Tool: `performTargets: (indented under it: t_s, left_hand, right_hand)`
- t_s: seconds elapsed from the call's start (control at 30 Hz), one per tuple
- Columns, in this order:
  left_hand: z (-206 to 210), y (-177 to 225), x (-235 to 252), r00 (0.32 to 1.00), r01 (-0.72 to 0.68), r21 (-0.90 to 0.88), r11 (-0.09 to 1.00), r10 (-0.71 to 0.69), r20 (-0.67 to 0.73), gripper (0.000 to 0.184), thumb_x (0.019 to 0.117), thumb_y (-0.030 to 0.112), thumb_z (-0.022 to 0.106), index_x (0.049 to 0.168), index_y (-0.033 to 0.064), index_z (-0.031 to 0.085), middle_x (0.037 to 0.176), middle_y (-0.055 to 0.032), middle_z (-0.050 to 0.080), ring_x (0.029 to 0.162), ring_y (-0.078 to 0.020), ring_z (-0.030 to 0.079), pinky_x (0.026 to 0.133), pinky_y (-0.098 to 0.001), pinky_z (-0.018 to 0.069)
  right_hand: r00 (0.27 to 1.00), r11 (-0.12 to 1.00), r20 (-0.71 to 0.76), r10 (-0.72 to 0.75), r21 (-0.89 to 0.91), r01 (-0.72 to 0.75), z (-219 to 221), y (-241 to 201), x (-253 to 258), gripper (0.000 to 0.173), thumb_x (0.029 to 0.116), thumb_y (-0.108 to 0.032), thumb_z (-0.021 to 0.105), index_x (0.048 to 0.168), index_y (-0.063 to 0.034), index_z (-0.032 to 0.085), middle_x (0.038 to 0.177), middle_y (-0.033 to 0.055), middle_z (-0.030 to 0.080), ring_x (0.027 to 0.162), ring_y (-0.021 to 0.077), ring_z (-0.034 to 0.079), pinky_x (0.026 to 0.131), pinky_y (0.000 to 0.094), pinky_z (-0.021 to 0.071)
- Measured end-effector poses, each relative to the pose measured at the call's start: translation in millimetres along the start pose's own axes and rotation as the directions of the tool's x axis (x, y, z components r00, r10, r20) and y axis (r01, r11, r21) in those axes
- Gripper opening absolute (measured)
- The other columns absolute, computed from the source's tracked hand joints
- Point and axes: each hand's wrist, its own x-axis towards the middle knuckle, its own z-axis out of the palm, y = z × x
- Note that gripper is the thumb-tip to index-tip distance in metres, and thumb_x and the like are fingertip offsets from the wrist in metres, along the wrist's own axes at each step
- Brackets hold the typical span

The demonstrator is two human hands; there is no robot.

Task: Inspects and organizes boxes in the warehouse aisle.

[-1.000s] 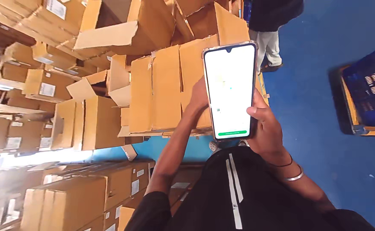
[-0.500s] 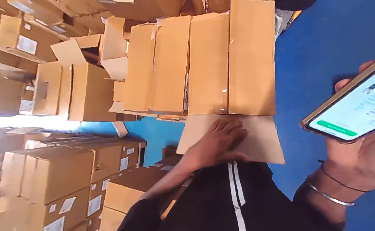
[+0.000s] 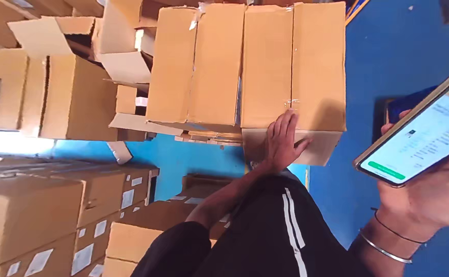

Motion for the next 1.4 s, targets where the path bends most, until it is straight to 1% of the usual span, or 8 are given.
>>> performTargets:
  t_s: [0.2,0.33,0.43,0.53,0.6,0.73,1.1,1.4]
  left_hand:
    - [-32,26,30,0.939,0.259,-0.144,0.955,-0.214,0.269,0.097,0.0868,0.047,0.074,0.159,0.0014,0.028,0.162,-0.022,0.033,0.151,-0.0391,0.026,0.118,-0.0632,0.0198]
    - [-54,47,67,0.897,0.43,-0.613,0.662,-0.237,0.373,0.09,0.0915,0.031,0.075,0.162,0.0096,0.022,0.155,-0.0194,0.043,0.139,-0.0297,0.047,0.112,-0.0498,0.0444]
    - [-58,102,73,0.954,0.15,-0.807,0.571,0.13,0.269,0.099,0.0916,0.014,0.074,0.163,0.0044,0.005,0.147,-0.0187,0.053,0.13,-0.0269,0.057,0.104,-0.044,0.0517]
    - [-19,141,69,0.865,-0.057,-0.669,0.741,0.371,0.338,0.093,0.0854,0.031,0.079,0.159,0.005,0.029,0.155,-0.0077,0.049,0.146,-0.0256,0.041,0.12,-0.057,0.0291]
    - [16,139,67,0.759,-0.222,-0.411,0.884,0.421,0.496,0.084,0.0928,0.056,0.064,0.16,0.0143,0.036,0.164,-0.0027,0.037,0.156,-0.0282,0.021,0.12,-0.0691,0.0083]
    - [47,130,69,0.622,-0.38,-0.102,0.919,0.335,0.708,0.07,0.0939,0.055,0.063,0.15,0.0157,0.05,0.16,-0.0026,0.043,0.155,-0.0286,0.022,0.118,-0.0739,0.0011]
    - [37,101,77,0.949,-0.119,-0.077,0.99,0.136,0.283,0.037,0.0994,0.032,0.063,0.128,0.0095,0.069,0.146,-0.0129,0.057,0.143,-0.0313,0.045,0.12,-0.0558,0.0295]
    - [-3,54,116,0.926,0.253,0.217,0.943,-0.302,0.229,0.062,0.0904,0.036,0.067,0.145,0.0085,0.052,0.149,-0.016,0.051,0.138,-0.0343,0.047,0.112,-0.0584,0.0352]
  right_hand:
    - [0.996,0.999,-0.087,-0.028,-0.033,0.025,16,1,-24,0.048,0.1013,-0.031,0.036,0.145,-0.0135,0.043,0.14,0.0107,0.056,0.129,0.0248,0.056,0.105,0.0487,0.0496]
    - [0.995,0.998,-0.09,-0.053,0.037,0.057,11,-9,-22,0.045,0.1016,-0.03,0.037,0.142,-0.0138,0.047,0.135,0.0112,0.06,0.125,0.0256,0.06,0.103,0.0493,0.0522]
    - [0.994,0.993,-0.046,-0.104,0.053,0.106,-5,-24,-6,0.044,0.1014,-0.03,0.038,0.14,-0.0111,0.049,0.136,0.0128,0.059,0.127,0.027,0.058,0.105,0.0503,0.0503]
    - [0.985,0.986,-0.04,-0.166,0.026,0.167,-35,-44,17,0.044,0.1015,-0.029,0.036,0.137,-0.0071,0.049,0.136,0.0153,0.058,0.126,0.0287,0.057,0.105,0.0515,0.0493]
    - [0.983,0.983,-0.033,-0.18,0.036,0.181,-56,-56,31,0.048,0.1011,-0.033,0.037,0.139,-0.0062,0.047,0.14,0.0169,0.055,0.128,0.0311,0.056,0.106,0.0524,0.0487]
    - [0.983,0.985,-0.082,-0.167,0.038,0.171,-99,-62,54,0.052,0.1005,-0.036,0.039,0.143,-0.0056,0.043,0.143,0.0191,0.052,0.131,0.0347,0.054,0.109,0.056,0.0455]
    - [1.0,0.996,0.022,0.021,0.09,-0.023,-173,-28,115,0.052,0.1027,-0.032,0.027,0.149,-0.0095,0.035,0.149,0.0146,0.046,0.139,0.0312,0.046,0.115,0.0523,0.0407]
    - [0.999,0.982,0.042,0.033,0.184,-0.04,-156,-23,120,0.053,0.1023,-0.031,0.025,0.148,-0.0074,0.035,0.147,0.0168,0.047,0.136,0.0321,0.049,0.113,0.0538,0.0417]
